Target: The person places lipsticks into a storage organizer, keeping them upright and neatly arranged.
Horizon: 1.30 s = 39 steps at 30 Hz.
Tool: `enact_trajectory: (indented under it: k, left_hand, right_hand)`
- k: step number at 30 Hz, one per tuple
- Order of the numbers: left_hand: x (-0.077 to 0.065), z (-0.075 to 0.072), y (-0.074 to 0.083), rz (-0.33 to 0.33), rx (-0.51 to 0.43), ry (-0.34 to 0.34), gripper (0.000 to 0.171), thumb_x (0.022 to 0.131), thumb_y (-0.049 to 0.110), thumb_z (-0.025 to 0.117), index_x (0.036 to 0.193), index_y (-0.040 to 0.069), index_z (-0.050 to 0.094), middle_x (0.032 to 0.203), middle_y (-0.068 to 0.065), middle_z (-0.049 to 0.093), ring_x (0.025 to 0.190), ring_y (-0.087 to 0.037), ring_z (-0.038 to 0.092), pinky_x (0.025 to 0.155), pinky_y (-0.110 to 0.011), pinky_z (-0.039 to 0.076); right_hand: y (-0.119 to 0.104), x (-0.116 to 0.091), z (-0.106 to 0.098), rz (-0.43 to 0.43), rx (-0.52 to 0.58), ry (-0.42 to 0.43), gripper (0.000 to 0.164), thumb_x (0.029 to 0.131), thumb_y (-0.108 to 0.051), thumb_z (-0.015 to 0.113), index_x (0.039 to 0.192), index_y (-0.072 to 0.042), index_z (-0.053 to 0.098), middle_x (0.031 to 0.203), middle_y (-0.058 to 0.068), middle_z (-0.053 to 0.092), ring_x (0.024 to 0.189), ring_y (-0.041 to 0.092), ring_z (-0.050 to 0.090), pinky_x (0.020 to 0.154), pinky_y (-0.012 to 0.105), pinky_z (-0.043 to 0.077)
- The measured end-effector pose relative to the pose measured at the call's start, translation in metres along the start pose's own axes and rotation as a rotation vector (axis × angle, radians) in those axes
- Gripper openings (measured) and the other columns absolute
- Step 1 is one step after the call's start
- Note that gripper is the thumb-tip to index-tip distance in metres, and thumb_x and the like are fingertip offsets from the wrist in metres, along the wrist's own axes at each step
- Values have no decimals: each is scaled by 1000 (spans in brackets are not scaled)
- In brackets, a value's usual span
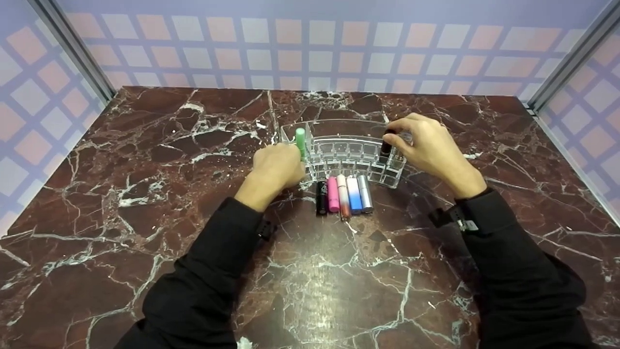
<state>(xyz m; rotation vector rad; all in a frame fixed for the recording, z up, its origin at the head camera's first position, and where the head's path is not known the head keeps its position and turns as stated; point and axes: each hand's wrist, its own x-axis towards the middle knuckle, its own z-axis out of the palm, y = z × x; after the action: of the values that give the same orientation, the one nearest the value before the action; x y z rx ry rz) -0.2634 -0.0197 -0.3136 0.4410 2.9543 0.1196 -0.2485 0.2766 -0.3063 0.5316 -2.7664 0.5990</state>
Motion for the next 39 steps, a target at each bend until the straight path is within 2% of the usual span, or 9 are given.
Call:
enact_trajectory:
  k: [7,16,27,39]
  left_hand:
    - [0,0,0,10,-8,10,17,99,18,56,92,9,68,82,-6,58,66,-19,51,54,-29,40]
    - [2,0,0,2,16,-4,19,99,19,54,86,9,65,87,-9,62,70,-22,55,57,-33,45]
    - [2,0,1,-4,11,-16,18,100,19,54,93,9,68,84,-6,59,67,-19,52,53,-30,40]
    - [1,0,-1,6,-5,-9,19,101,26,60,100,10,71,82,-4,59,65,-18,50,53,-28,38]
  right_hand:
    - [1,-1,0,20,3,-20,32,103,-26,66,124,-2,69,122,19,68,113,38,63,101,59,46]
    - [1,-2,0,43,24,-33,30,104,-30,64,119,-3,69,118,17,68,113,37,61,100,59,45]
    - [2,-2,1,40,36,-18,29,104,-29,63,118,-5,69,116,15,68,112,35,61,99,58,45]
    - [3,-4,0,32,32,-15,32,105,-31,63,121,-4,68,117,15,68,109,35,61,96,57,46]
